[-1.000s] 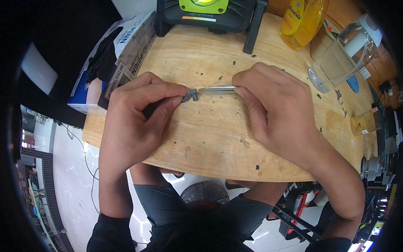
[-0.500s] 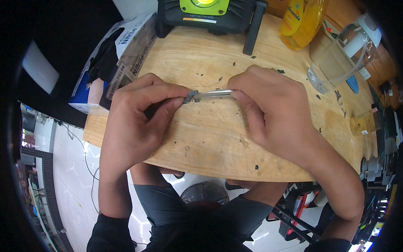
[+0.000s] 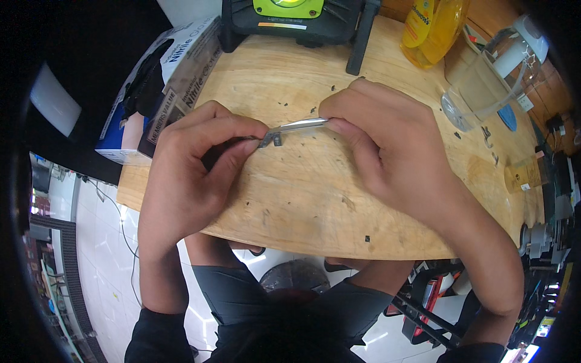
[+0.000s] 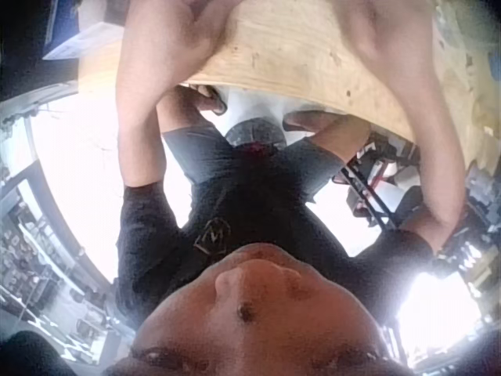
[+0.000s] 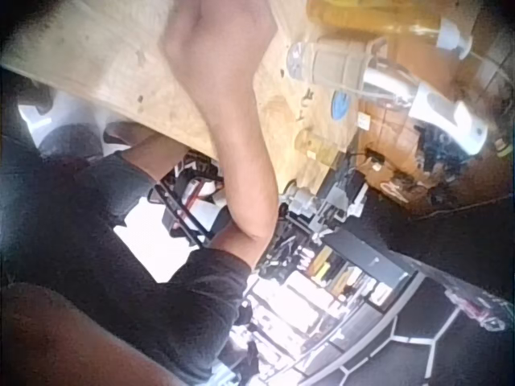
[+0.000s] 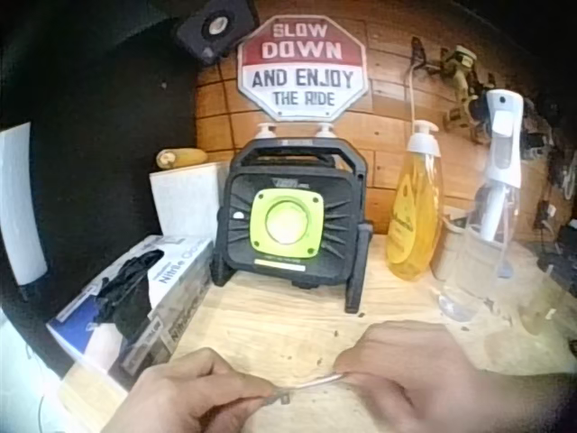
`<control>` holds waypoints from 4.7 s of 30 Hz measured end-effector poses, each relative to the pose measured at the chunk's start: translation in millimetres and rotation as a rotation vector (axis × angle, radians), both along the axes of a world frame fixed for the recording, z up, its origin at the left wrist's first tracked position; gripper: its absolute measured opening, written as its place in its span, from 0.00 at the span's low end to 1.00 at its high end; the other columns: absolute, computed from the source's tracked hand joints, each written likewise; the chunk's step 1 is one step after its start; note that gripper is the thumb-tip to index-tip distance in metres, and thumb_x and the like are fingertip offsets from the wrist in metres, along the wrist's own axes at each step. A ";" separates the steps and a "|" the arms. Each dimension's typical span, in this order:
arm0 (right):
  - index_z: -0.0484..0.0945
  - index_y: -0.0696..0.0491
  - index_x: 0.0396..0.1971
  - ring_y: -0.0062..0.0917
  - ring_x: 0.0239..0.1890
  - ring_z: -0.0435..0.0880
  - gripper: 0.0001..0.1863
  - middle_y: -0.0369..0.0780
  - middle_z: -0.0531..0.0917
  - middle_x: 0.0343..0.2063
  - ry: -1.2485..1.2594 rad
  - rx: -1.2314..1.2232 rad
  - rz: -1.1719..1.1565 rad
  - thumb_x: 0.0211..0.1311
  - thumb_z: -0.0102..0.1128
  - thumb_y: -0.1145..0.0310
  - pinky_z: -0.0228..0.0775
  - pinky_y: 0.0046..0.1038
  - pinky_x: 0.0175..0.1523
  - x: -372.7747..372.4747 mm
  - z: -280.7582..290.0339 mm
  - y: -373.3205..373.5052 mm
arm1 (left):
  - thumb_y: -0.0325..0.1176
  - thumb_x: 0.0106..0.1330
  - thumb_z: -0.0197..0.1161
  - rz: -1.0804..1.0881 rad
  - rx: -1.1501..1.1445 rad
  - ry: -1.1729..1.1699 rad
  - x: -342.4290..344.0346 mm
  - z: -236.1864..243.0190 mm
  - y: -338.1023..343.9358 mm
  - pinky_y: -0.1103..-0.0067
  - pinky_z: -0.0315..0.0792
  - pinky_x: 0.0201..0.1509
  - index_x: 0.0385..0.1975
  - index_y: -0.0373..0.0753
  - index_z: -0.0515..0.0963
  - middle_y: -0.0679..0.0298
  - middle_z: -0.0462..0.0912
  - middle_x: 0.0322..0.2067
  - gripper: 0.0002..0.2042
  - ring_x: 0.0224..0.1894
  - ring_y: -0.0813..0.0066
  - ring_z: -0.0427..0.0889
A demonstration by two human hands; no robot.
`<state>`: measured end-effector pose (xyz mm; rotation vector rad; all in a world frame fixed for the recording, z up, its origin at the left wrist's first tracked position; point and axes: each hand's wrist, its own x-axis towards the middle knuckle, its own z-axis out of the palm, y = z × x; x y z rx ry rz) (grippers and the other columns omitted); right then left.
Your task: The person uses a metal file to smooth the edges of small metal components on a wooden workbench. They repeatedly pick up the parts, file specific edges, and inspect the results by hand.
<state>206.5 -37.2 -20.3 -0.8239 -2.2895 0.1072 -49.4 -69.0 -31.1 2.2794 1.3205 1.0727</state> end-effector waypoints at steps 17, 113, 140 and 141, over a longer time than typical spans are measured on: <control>0.81 0.58 0.45 0.44 0.37 0.83 0.14 0.46 0.81 0.34 -0.082 0.018 0.015 0.59 0.62 0.85 0.76 0.36 0.42 1.5 3.0 -7.5 | 0.20 0.65 0.70 0.010 -0.005 -0.010 -0.9 -2.6 0.6 0.76 0.76 0.38 0.41 0.34 0.88 0.56 0.85 0.33 0.07 0.33 0.66 0.84; 0.82 0.58 0.40 0.43 0.31 0.82 0.10 0.46 0.80 0.30 -0.097 -0.002 -0.015 0.59 0.65 0.82 0.73 0.36 0.35 7.6 2.1 0.7 | 0.20 0.65 0.70 0.006 -0.006 0.053 -3.6 -0.1 2.1 0.77 0.73 0.33 0.41 0.36 0.88 0.59 0.82 0.30 0.07 0.28 0.71 0.81; 0.82 0.57 0.41 0.43 0.31 0.82 0.10 0.45 0.80 0.30 -0.107 0.038 -0.001 0.59 0.65 0.81 0.74 0.37 0.35 8.7 2.4 0.5 | 0.20 0.65 0.70 0.022 -0.011 0.052 -2.1 -0.7 1.9 0.78 0.74 0.35 0.41 0.36 0.88 0.60 0.82 0.30 0.08 0.29 0.71 0.81; 0.82 0.57 0.41 0.43 0.31 0.82 0.10 0.45 0.80 0.30 -0.103 0.039 0.000 0.59 0.65 0.81 0.74 0.37 0.35 8.5 1.5 0.6 | 0.20 0.65 0.70 0.019 -0.012 0.052 -2.1 -0.6 2.1 0.78 0.74 0.35 0.41 0.36 0.88 0.59 0.82 0.30 0.08 0.29 0.71 0.81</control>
